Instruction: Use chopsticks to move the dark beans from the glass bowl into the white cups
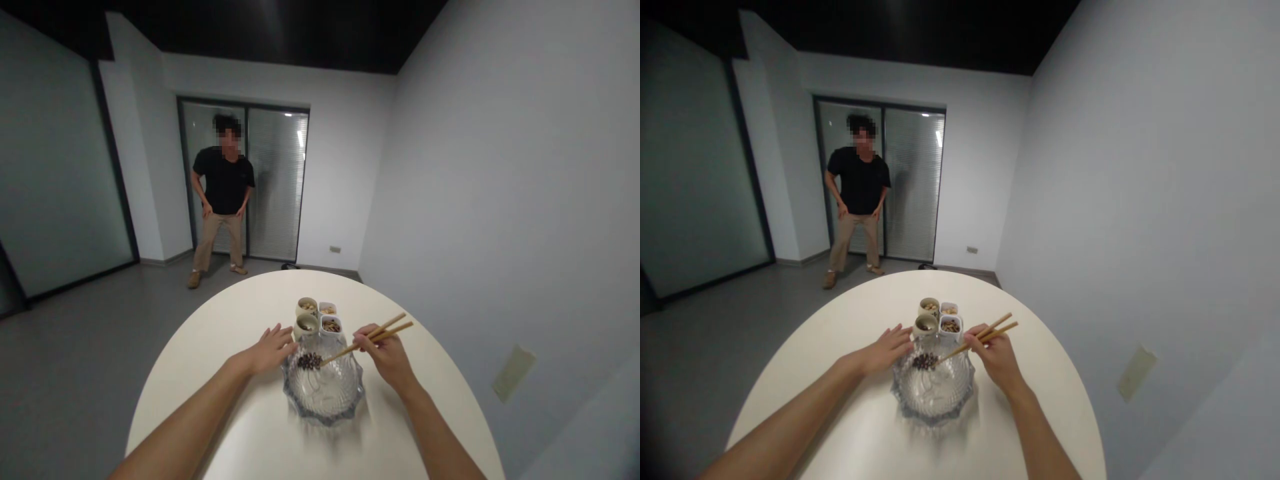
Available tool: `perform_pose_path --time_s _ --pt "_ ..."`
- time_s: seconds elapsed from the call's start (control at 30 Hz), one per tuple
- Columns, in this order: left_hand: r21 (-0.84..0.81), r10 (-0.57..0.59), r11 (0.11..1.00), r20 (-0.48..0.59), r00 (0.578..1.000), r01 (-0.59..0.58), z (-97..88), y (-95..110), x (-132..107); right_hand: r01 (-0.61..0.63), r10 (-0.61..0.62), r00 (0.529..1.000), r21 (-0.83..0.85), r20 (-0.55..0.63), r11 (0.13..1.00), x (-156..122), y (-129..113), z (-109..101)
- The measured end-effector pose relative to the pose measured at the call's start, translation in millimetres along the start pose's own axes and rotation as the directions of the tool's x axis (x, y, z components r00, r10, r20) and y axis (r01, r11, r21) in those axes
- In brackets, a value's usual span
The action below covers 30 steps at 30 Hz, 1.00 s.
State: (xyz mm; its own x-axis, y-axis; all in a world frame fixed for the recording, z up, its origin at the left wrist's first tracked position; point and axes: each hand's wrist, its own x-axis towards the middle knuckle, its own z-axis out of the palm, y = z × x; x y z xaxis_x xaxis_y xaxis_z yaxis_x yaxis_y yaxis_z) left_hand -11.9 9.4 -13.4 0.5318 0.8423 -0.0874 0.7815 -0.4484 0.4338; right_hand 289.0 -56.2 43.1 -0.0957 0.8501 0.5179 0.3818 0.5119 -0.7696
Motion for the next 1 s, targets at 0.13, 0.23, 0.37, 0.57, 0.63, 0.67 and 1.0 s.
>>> perform_pose_path --time_s 0.13,0.23,0.37,0.57,0.63,0.67,1.0 --pt "0.003 0.013 1.0 0.0 1.0 -0.013 0.1 -1.3 -0.1 -0.007 0.012 0.997 -0.062 0.081 0.998 -0.8 -0.5 -1.7" --pt "-0.003 0.013 1.0 -0.001 1.0 -0.013 -0.1 0.7 -0.4 0.008 -0.003 0.995 -0.049 0.097 0.999 -1.7 2.2 3.7" --pt "-0.004 0.008 1.0 0.002 1.0 -0.008 -1.3 4.4 -0.8 0.049 -0.049 0.996 -0.008 0.068 0.999 -2.4 2.5 10.6" --pt "0.011 0.014 1.0 0.004 1.0 -0.014 -1.7 5.3 -0.2 0.065 -0.065 0.998 0.029 -0.009 0.997 -2.7 1.2 10.3" --pt "0.007 0.013 1.0 0.002 1.0 -0.013 -1.6 5.5 0.1 0.052 -0.053 0.998 0.011 0.026 0.999 -3.1 1.4 10.7" --pt "0.004 0.012 1.0 0.001 1.0 -0.012 -1.6 5.8 0.3 0.047 -0.047 0.998 0.003 0.05 0.999 -3.4 1.0 11.5" --pt "-0.004 -0.002 1.0 0.008 1.0 0.002 -3.7 10.7 -0.3 0.089 -0.089 0.994 0.012 0.058 0.996 -4.1 -7.6 17.2"
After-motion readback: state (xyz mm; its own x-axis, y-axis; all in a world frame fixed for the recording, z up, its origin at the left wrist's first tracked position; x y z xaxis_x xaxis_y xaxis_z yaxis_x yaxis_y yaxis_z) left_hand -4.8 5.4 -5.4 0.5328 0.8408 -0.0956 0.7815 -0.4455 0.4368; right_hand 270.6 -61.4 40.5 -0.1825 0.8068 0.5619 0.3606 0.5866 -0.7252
